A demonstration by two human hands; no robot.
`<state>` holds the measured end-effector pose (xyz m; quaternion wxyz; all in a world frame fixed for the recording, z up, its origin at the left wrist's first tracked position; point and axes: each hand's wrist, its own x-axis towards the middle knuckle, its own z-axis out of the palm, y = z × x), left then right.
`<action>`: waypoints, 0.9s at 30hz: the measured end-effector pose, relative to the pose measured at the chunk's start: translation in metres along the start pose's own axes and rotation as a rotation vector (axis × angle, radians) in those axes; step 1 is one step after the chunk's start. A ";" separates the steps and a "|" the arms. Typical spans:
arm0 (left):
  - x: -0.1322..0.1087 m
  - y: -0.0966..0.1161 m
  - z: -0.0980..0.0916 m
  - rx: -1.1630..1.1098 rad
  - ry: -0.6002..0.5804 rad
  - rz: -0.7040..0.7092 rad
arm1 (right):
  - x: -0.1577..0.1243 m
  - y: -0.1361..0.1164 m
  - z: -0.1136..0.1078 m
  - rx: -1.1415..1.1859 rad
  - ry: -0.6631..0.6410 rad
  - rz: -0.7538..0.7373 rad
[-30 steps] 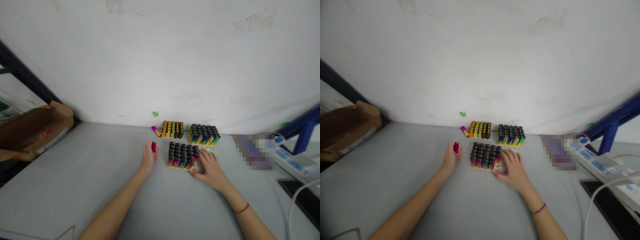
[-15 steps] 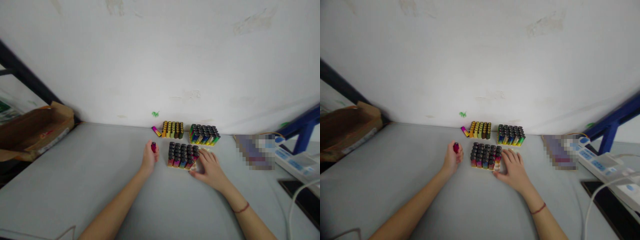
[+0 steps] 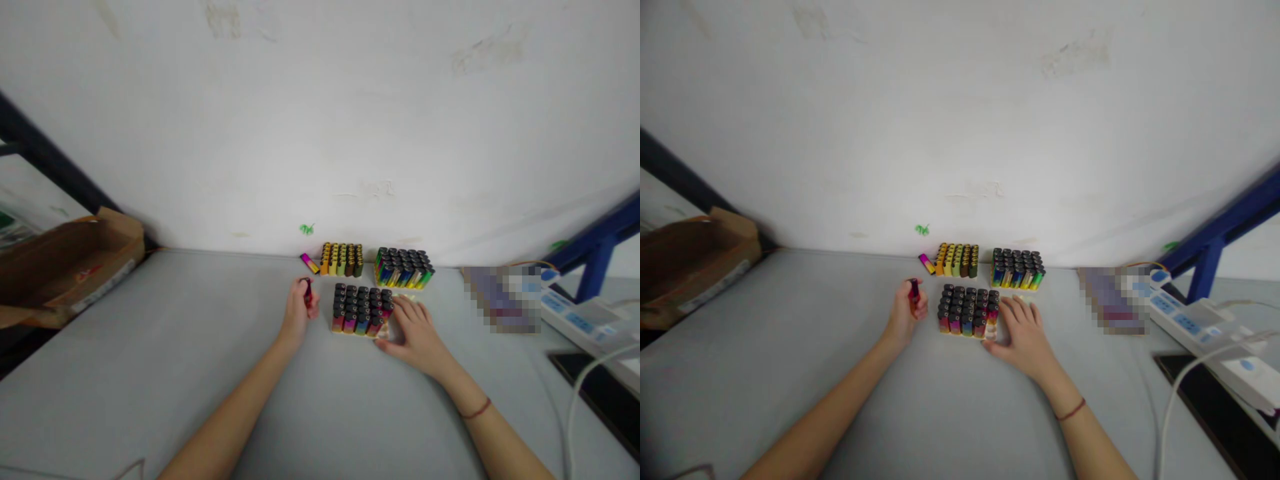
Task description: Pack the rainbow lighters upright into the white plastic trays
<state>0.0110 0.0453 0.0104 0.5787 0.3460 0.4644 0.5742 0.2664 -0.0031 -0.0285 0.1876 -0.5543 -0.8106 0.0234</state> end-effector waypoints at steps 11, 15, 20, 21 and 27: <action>-0.037 0.042 0.014 0.695 -0.143 0.695 | 0.002 -0.004 -0.002 0.021 -0.034 0.024; -0.056 0.049 0.038 0.895 -0.398 0.764 | 0.002 -0.005 -0.002 0.030 -0.033 0.027; -0.059 0.032 0.058 1.091 -0.492 0.762 | 0.003 -0.009 -0.004 0.042 -0.014 0.031; -0.058 0.028 0.059 1.117 -0.485 0.773 | 0.003 -0.010 -0.005 0.045 -0.015 0.034; -0.056 0.012 0.063 1.265 -0.438 0.961 | 0.005 -0.012 -0.009 0.063 -0.045 0.048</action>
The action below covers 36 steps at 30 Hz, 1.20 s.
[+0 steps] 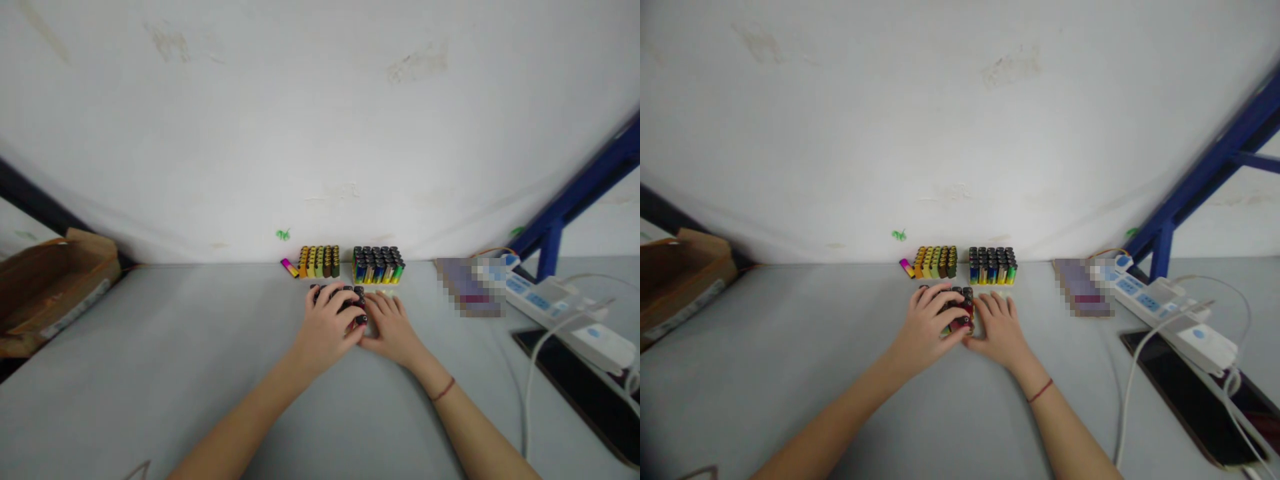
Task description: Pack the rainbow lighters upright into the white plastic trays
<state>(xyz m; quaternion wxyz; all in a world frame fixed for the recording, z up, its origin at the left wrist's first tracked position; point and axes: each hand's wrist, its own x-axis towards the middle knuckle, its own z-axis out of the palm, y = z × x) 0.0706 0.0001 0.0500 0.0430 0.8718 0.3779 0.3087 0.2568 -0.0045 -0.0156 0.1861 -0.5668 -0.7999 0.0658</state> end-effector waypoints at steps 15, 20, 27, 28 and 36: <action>-0.001 -0.005 0.004 0.147 0.012 0.025 | 0.000 -0.001 0.000 0.018 -0.024 0.024; 0.001 -0.003 0.005 0.180 0.042 0.046 | 0.000 0.000 0.001 0.026 -0.029 0.028; 0.001 0.000 0.006 0.272 0.144 0.143 | 0.000 0.000 0.001 0.016 -0.014 0.025; 0.000 0.000 0.006 0.275 0.151 0.158 | 0.000 0.000 0.001 0.014 -0.011 0.026; -0.001 -0.007 0.000 0.275 0.136 0.189 | -0.001 0.000 0.000 -0.004 -0.005 0.018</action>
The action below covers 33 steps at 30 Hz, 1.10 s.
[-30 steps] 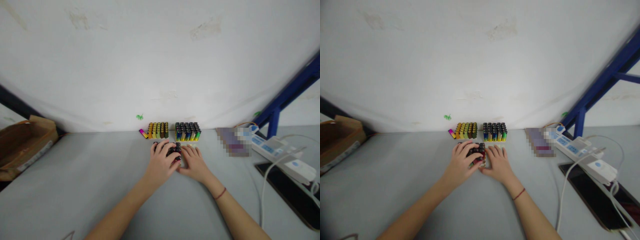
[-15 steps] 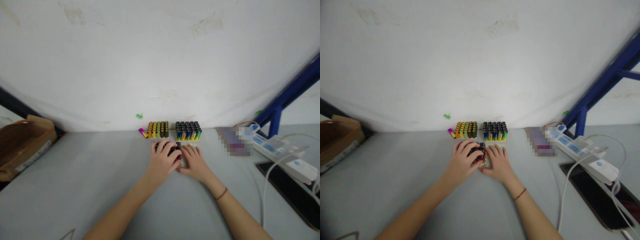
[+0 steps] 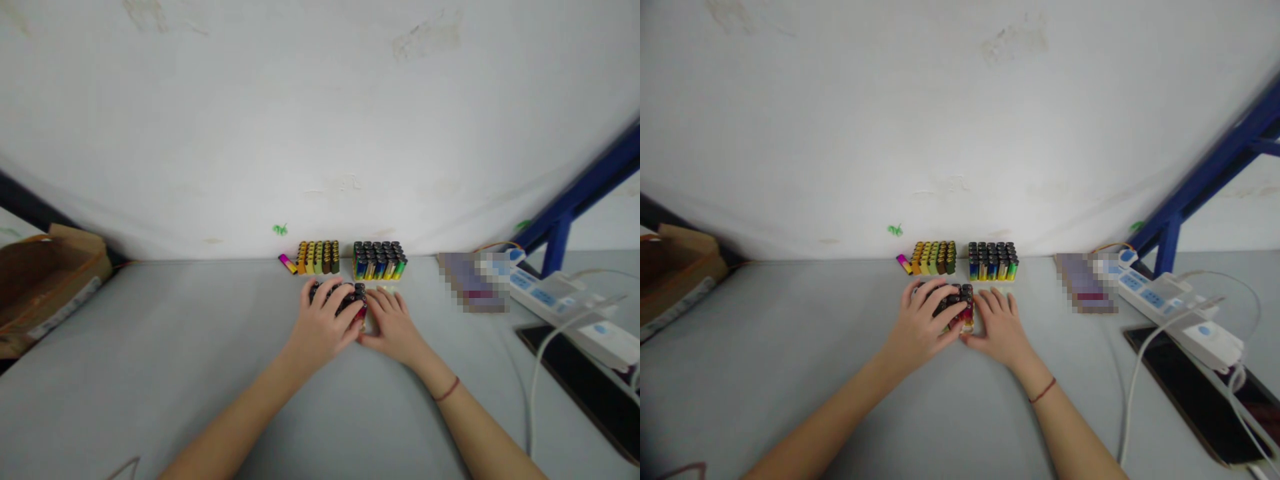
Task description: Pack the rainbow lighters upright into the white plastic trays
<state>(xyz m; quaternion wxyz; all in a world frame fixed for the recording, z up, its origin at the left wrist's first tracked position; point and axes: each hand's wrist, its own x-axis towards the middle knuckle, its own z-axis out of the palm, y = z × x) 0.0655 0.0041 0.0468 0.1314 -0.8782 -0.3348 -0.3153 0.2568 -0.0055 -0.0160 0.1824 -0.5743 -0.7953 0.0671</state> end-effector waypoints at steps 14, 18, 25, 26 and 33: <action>-0.014 -0.104 0.023 -0.209 0.307 -0.691 | -0.001 0.006 0.004 -0.039 0.023 -0.038; -0.029 -0.143 0.047 -0.089 -0.053 -0.698 | -0.001 0.007 0.005 -0.044 0.012 -0.041; -0.042 -0.149 0.045 0.040 -0.234 -0.682 | -0.002 0.008 0.007 -0.041 0.033 -0.046; -0.046 -0.150 0.042 0.006 -0.231 -0.674 | -0.002 0.008 0.007 -0.041 0.032 -0.048; -0.072 -0.147 0.019 -0.100 -0.265 -0.789 | -0.003 0.011 0.008 -0.076 0.039 -0.060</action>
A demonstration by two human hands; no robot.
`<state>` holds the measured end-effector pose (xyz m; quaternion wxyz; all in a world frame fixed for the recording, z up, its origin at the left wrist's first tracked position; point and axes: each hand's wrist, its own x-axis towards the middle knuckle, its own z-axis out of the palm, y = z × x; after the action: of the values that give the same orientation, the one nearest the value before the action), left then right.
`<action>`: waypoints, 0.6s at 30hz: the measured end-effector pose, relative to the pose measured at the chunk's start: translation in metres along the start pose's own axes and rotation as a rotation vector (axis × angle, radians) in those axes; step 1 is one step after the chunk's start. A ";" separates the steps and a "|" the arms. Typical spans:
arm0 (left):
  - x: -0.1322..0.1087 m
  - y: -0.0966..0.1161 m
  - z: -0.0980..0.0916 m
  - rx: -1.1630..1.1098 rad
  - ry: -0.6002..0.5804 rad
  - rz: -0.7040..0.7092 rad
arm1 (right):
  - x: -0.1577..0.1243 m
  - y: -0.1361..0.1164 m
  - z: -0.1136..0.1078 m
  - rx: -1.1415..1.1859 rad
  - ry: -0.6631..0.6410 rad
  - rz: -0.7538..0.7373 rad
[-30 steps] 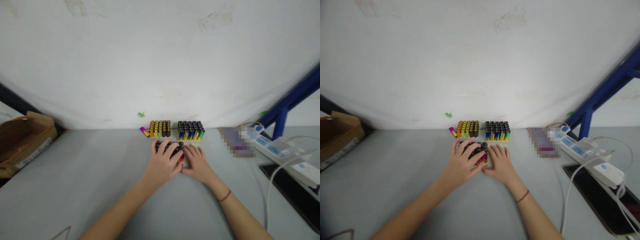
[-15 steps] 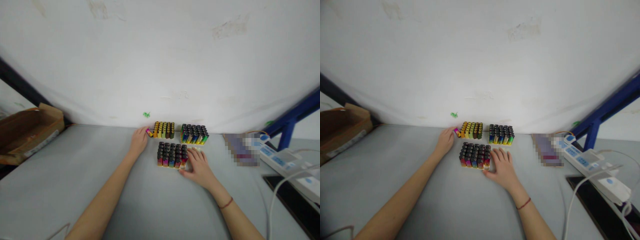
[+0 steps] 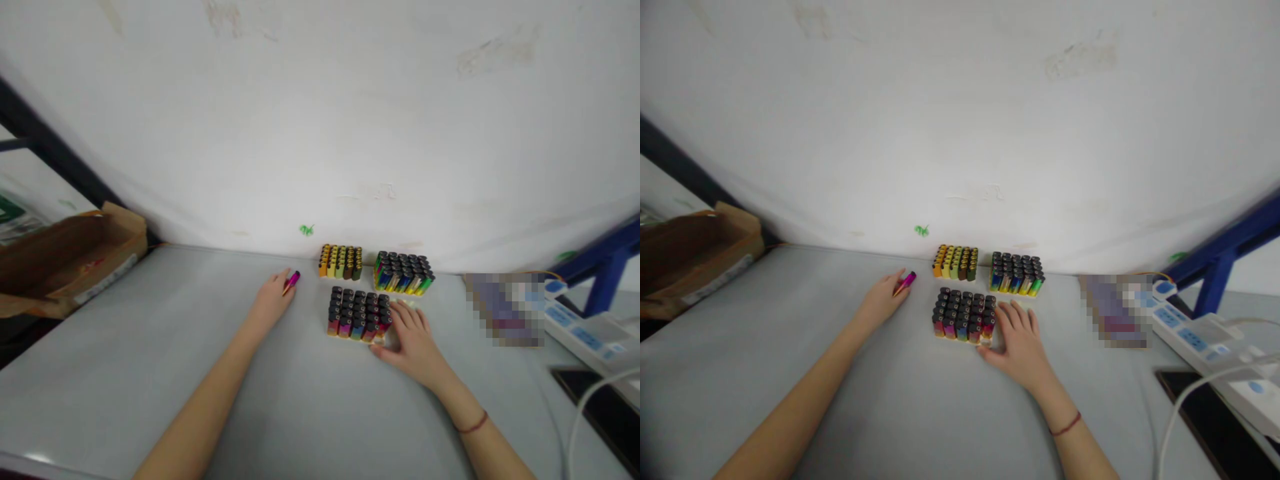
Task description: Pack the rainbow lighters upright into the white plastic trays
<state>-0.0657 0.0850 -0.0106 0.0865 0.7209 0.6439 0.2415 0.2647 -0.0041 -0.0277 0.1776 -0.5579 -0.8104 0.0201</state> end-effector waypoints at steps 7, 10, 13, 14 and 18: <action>-0.011 0.018 -0.001 -0.349 0.058 -0.121 | -0.003 0.006 0.004 -0.038 0.000 -0.023; -0.015 0.029 0.001 -0.612 0.118 -0.208 | -0.004 0.007 0.008 -0.045 0.025 -0.037; -0.020 0.042 0.005 -0.815 0.149 -0.210 | -0.006 0.009 0.011 -0.040 0.044 -0.045; -0.022 0.046 0.007 -0.897 0.148 -0.222 | -0.006 0.009 0.011 -0.038 0.045 -0.046; -0.025 0.058 0.011 -1.172 0.123 -0.327 | -0.006 0.009 0.011 -0.039 0.044 -0.054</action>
<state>-0.0102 0.0538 -0.0009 0.4673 0.4299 0.5099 0.5804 0.2715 -0.0046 -0.0420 0.1849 -0.5394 -0.8214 -0.0126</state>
